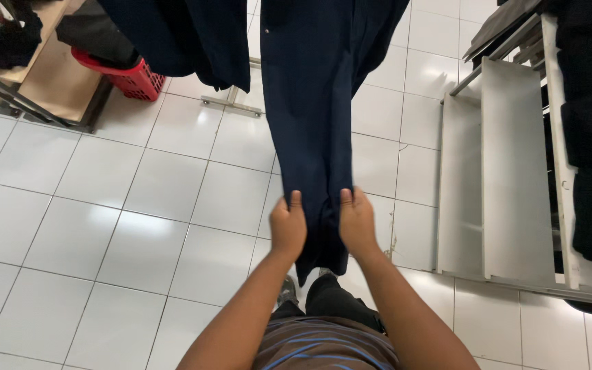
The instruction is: The person repeatedly takes dark blue pants from a rack, folds them, and places them onto white hangers. They then hang the hangers back onto a rotating clothing rack in a store aisle.
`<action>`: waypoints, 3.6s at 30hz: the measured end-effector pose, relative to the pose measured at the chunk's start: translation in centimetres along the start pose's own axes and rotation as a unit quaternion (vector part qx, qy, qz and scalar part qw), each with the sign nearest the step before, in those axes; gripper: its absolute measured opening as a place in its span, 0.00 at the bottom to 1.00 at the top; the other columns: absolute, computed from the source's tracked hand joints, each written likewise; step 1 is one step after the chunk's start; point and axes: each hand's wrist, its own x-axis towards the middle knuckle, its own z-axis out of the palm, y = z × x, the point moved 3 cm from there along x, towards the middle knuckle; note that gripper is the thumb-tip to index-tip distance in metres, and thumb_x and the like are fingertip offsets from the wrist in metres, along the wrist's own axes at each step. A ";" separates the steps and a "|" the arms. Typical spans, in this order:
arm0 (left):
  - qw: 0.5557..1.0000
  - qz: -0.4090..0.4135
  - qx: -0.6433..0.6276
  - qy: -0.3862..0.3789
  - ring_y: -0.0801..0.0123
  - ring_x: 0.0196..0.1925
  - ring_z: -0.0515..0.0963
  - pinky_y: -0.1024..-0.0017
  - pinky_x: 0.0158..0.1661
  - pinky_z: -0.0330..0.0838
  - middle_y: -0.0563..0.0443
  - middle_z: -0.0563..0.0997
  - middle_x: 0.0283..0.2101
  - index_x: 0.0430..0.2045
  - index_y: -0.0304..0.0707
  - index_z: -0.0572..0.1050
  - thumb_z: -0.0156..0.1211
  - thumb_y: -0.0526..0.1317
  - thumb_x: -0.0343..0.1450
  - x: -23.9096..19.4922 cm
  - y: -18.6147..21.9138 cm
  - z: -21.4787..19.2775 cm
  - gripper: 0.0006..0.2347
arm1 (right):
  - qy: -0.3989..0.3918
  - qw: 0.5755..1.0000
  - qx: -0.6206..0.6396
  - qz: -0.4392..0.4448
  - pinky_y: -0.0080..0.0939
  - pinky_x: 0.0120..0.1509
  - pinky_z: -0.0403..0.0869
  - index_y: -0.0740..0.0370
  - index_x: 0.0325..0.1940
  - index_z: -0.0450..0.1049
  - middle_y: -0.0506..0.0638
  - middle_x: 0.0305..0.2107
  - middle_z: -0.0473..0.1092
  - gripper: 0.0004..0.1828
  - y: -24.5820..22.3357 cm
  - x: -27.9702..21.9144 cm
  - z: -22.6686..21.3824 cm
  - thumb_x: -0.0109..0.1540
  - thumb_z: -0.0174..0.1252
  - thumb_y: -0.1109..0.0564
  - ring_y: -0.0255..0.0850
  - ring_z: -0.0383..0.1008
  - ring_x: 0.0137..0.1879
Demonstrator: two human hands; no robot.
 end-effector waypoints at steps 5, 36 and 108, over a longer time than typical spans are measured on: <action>0.997 -0.022 -0.043 -0.063 0.71 0.30 0.82 0.71 0.35 0.79 0.56 0.84 0.26 0.33 0.44 0.81 0.53 0.54 0.87 1.7 5.2 -4.8 0.19 | 0.039 0.970 0.184 0.156 0.43 0.48 0.76 0.60 0.58 0.77 0.50 0.37 0.75 0.18 -2.4 1.3 -3.6 0.83 0.48 0.47 0.42 0.77 0.42; 0.943 -0.192 -0.161 -0.217 0.48 0.64 0.86 0.53 0.61 0.81 0.37 0.88 0.59 0.65 0.38 0.80 0.77 0.52 0.76 -11.8 -2.2 0.1 0.25 | -0.222 0.915 0.216 0.260 0.68 0.73 0.75 0.68 0.77 0.75 0.68 0.66 0.78 0.33 8.7 -6.9 -11.5 0.73 0.67 0.46 0.61 0.77 0.74; 0.989 -0.041 -0.007 -0.143 0.71 0.31 0.80 0.75 0.25 0.81 0.51 0.73 0.37 0.61 0.37 0.65 0.57 0.37 0.83 -7.8 0.7 -1.7 0.13 | -0.170 0.958 0.072 0.218 0.43 0.18 0.69 0.71 0.60 0.77 0.65 0.28 0.76 0.13 5.8 -2.8 -8.0 0.76 0.58 0.57 0.47 0.74 0.16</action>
